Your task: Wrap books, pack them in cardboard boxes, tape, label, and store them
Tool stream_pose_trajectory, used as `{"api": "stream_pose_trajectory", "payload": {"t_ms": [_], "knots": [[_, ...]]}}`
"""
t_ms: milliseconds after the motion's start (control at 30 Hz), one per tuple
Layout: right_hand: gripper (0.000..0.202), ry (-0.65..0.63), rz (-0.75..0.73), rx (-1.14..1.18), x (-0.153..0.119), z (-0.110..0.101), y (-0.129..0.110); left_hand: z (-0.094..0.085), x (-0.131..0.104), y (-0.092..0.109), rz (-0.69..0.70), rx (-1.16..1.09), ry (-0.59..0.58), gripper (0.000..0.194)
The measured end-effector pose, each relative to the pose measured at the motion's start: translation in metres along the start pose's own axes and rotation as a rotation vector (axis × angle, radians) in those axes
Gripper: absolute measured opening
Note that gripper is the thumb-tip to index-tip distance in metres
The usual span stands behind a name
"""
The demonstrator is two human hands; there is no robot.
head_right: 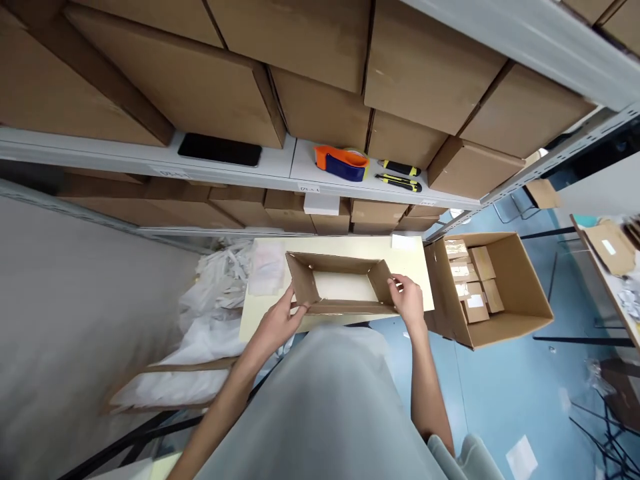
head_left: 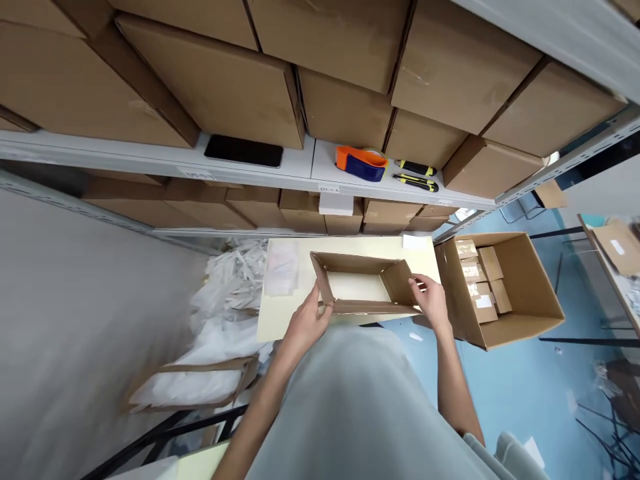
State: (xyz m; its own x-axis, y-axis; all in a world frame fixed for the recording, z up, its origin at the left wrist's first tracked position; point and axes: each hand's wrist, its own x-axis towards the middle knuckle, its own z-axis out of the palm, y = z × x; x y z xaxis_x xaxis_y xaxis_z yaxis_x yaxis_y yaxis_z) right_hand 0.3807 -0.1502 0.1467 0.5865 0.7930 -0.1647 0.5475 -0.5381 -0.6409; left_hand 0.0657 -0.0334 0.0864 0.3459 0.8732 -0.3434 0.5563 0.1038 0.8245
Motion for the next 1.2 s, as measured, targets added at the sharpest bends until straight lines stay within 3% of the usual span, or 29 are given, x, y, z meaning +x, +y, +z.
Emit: {"api": "stream_pose_trajectory", "payload": {"t_ms": [167,300,467,667,767,900,967,1033,1100,1200], "knots": [[0.047,-0.004,-0.158,-0.253,0.034,-0.001,0.013,0.009,-0.008,0.037,-0.132,0.140,0.138,0.067],[0.048,0.066,-0.222,-0.321,0.061,0.001,0.022,0.027,-0.019,0.052,-0.012,0.101,0.225,0.064],[0.048,-0.014,-0.288,-0.317,0.077,0.018,0.014,0.050,-0.030,0.058,0.089,0.168,0.196,0.068],[0.040,-0.210,-0.342,-0.288,0.067,0.045,-0.006,0.060,-0.020,0.054,0.053,0.268,0.119,0.065],[0.044,-0.296,-0.425,-0.234,0.062,0.030,0.007,0.062,-0.010,0.051,0.068,0.347,0.038,0.063],[0.083,-0.549,-0.432,-0.204,0.056,-0.007,0.039,0.059,0.003,0.052,0.063,0.377,0.037,0.058],[0.072,-0.596,-0.405,-0.171,0.057,-0.015,0.049,0.055,0.012,0.055,0.001,0.421,0.063,0.060],[0.052,-0.514,-0.383,-0.116,0.063,-0.010,0.051,0.053,0.025,0.058,-0.039,0.496,0.131,0.073],[0.046,-0.375,-0.319,-0.099,0.072,0.003,0.046,0.050,0.042,0.059,-0.002,0.549,0.268,0.093],[0.068,-0.220,-0.190,-0.147,0.081,0.025,0.036,0.042,0.070,0.052,0.223,0.536,0.419,0.103]]}}
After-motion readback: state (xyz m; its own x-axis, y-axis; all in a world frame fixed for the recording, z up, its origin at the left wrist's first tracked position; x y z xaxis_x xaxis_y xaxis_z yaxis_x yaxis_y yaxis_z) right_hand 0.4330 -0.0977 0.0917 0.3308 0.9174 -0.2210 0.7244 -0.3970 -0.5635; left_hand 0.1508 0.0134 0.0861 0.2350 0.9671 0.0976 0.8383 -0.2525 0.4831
